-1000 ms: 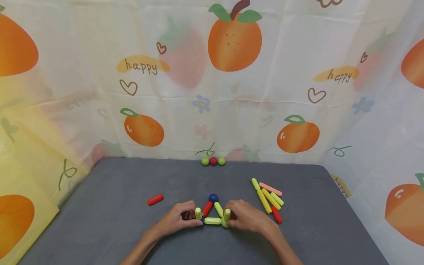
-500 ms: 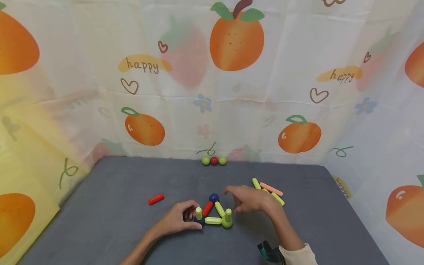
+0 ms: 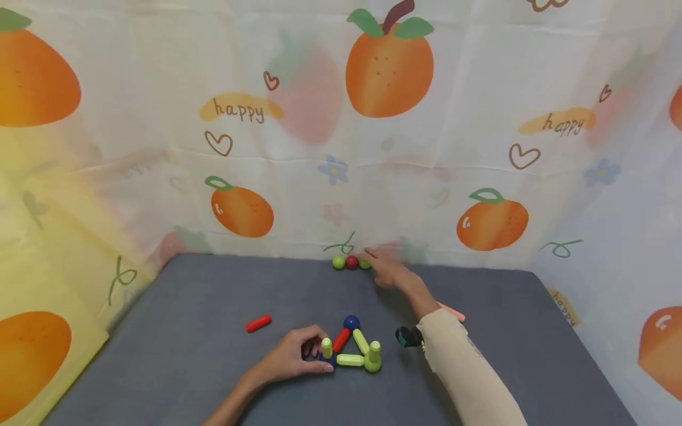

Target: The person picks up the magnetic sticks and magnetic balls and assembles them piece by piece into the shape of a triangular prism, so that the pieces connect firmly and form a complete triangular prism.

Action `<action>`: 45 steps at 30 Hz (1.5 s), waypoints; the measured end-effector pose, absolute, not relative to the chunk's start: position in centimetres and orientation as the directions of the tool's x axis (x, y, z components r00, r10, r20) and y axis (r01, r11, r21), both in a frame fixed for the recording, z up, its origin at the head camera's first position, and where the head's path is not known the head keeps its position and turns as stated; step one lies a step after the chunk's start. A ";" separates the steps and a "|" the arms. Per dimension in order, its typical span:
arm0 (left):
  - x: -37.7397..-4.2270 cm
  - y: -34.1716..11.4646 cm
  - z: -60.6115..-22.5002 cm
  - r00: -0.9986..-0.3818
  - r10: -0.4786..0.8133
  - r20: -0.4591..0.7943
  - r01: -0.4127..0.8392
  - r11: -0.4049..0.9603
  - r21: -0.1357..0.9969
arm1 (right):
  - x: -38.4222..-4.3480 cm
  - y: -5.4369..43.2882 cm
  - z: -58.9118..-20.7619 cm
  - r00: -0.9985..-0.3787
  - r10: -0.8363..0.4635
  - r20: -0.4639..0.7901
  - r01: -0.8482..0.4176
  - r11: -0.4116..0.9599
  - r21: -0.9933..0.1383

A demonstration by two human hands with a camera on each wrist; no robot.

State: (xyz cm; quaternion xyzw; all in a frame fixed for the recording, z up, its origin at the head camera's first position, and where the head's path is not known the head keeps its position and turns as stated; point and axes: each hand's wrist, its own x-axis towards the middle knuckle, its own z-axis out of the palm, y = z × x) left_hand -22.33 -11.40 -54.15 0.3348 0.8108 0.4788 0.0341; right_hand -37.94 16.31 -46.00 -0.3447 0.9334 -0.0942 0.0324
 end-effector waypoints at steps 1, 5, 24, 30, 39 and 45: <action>-22.3 -11.3 -54.2 -0.774 0.573 0.269 0.510 0.314 0.801 | -38.0 16.4 -46.4 -0.758 -0.651 0.022 -0.644 0.744 -0.179; -22.1 -10.9 -54.5 -0.768 0.581 0.271 0.512 0.302 0.804 | -37.3 17.0 -47.4 -0.779 -0.623 0.062 -0.626 0.771 -0.115; -22.2 -11.2 -54.0 -0.772 0.581 0.258 0.514 0.330 0.792 | -31.3 18.1 -45.1 -0.773 -0.633 -0.039 -0.578 0.729 -0.367; -22.2 -11.3 -54.0 -0.757 0.588 0.284 0.540 0.319 0.779 | -25.6 20.0 -41.9 -0.706 -0.702 0.094 -0.618 0.546 -0.565; -22.2 -11.4 -54.0 -0.768 0.581 0.271 0.529 0.335 0.779 | -21.8 20.0 -41.1 -0.524 -0.832 0.182 -0.736 0.335 -0.588; -22.3 -11.4 -54.0 -0.768 0.586 0.257 0.521 0.340 0.782 | -21.8 19.5 -41.9 -0.548 -0.835 0.053 -0.695 0.419 -0.585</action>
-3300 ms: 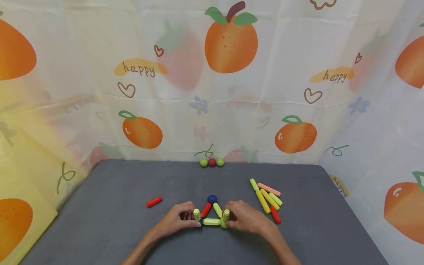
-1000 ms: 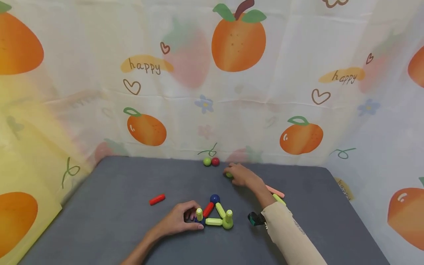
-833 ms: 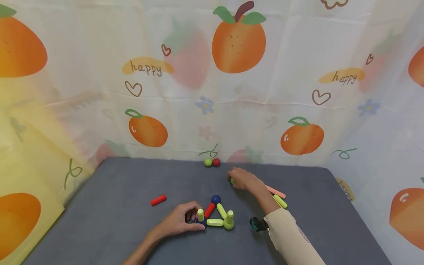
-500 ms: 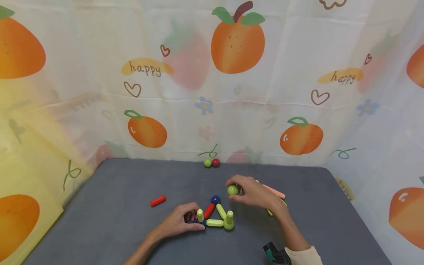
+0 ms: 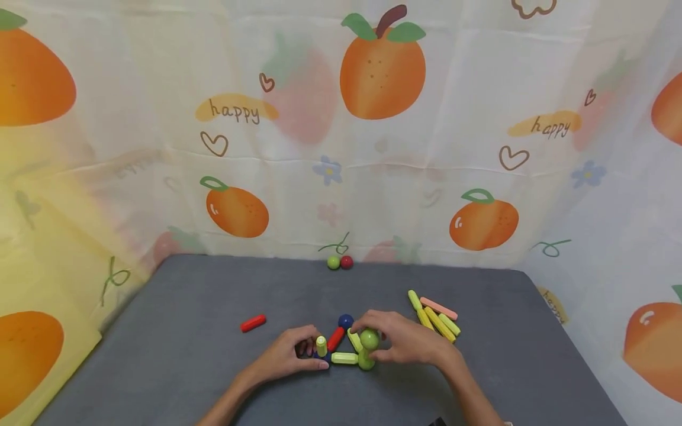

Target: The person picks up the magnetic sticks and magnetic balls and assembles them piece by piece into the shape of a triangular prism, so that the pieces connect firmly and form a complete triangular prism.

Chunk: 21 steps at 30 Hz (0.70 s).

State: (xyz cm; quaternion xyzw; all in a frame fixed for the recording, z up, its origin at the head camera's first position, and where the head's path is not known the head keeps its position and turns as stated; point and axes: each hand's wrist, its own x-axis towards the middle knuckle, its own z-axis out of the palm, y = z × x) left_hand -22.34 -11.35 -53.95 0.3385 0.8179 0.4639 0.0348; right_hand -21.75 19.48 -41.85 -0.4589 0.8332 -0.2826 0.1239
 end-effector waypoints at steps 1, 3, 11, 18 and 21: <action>-22.3 -11.3 -54.0 -0.769 0.586 0.256 0.520 0.341 0.784 | -21.8 19.5 -41.9 -0.558 -0.829 0.035 -0.682 0.435 -0.588; -22.3 -11.3 -54.0 -0.769 0.587 0.252 0.518 0.343 0.784 | -22.0 19.7 -42.2 -0.581 -0.814 -0.009 -0.649 0.471 -0.598; -22.5 -11.3 -54.0 -0.764 0.595 0.249 0.523 0.345 0.779 | -23.6 20.2 -45.2 -0.551 -0.822 -0.146 -0.514 0.472 -0.716; -22.4 -11.3 -53.9 -0.776 0.586 0.234 0.504 0.353 0.789 | -24.8 19.4 -45.9 -0.515 -0.837 -0.187 -0.479 0.461 -0.747; -22.2 -11.2 -53.9 -0.784 0.581 0.219 0.490 0.364 0.792 | -25.5 18.9 -45.7 -0.478 -0.843 -0.247 -0.469 0.482 -0.740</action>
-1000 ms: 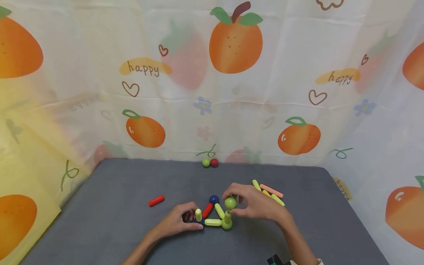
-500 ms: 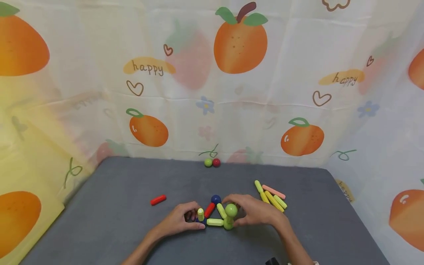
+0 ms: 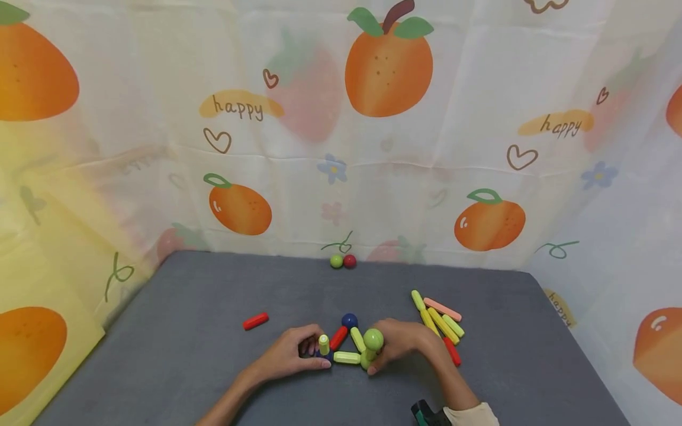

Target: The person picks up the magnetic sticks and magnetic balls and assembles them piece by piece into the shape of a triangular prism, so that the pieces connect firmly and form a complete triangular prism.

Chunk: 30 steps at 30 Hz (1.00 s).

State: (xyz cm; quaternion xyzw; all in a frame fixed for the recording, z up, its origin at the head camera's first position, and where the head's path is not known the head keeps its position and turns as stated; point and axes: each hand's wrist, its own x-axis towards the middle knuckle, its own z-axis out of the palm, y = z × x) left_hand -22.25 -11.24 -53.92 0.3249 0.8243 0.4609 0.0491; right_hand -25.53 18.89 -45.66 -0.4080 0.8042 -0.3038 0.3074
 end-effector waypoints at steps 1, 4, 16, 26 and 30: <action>-22.2 -11.2 -53.9 -0.786 0.579 0.218 0.489 0.365 0.792 | -25.7 18.8 -45.6 -0.463 -0.847 -0.262 -0.472 0.486 -0.736; -22.1 -11.1 -54.0 -0.785 0.581 0.216 0.488 0.364 0.794 | -26.2 18.7 -45.6 -0.428 -0.856 -0.289 -0.481 0.487 -0.729; -22.1 -11.6 -53.9 -0.775 0.604 0.187 0.470 0.351 0.810 | -25.9 18.7 -46.3 -0.446 -0.846 -0.293 -0.447 0.494 -0.746; -23.6 -17.9 -50.6 -0.863 0.367 0.348 0.504 0.677 0.536 | -26.0 18.4 -46.6 -0.452 -0.851 -0.265 -0.455 0.476 -0.752; -23.3 -20.0 -50.4 -0.910 0.245 0.336 0.366 0.855 0.367 | -26.1 18.7 -46.5 -0.463 -0.844 -0.269 -0.446 0.485 -0.752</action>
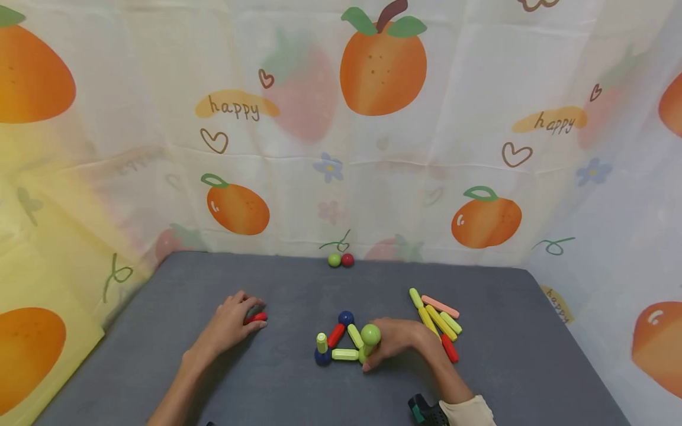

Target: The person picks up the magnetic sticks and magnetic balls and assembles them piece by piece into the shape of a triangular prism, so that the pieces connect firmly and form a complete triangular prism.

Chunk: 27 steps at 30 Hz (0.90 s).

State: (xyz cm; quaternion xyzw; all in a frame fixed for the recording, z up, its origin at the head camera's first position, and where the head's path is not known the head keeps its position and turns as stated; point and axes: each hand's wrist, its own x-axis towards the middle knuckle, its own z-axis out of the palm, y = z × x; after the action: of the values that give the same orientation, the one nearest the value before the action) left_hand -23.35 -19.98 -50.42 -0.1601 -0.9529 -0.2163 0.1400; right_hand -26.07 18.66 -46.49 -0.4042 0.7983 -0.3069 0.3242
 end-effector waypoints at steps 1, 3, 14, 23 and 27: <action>-23.4 -20.2 -50.4 -0.916 0.245 0.318 0.354 0.865 0.355 | -26.1 18.7 -46.4 -0.463 -0.843 -0.273 -0.441 0.486 -0.755; -23.5 -20.5 -50.5 -0.922 0.262 0.286 0.357 0.862 0.361 | -26.2 18.8 -46.3 -0.469 -0.843 -0.264 -0.450 0.485 -0.750; -23.8 -19.6 -50.4 -0.912 0.273 0.307 0.369 0.871 0.323 | -26.1 18.7 -46.2 -0.475 -0.845 -0.247 -0.463 0.478 -0.746; -29.3 -12.2 -48.8 -0.846 0.451 0.284 0.521 0.811 0.266 | -25.9 18.7 -46.5 -0.479 -0.838 -0.261 -0.471 0.496 -0.729; -34.1 -9.1 -48.2 -0.822 0.512 0.248 0.566 0.781 0.263 | -25.9 18.9 -46.6 -0.478 -0.843 -0.248 -0.477 0.486 -0.732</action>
State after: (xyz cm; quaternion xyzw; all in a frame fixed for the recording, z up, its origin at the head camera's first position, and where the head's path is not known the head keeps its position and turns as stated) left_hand -34.10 -9.09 -48.17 -0.2865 -0.9402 -0.1648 0.0818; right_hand -25.86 18.90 -46.63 -0.4094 0.8060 -0.2990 0.3056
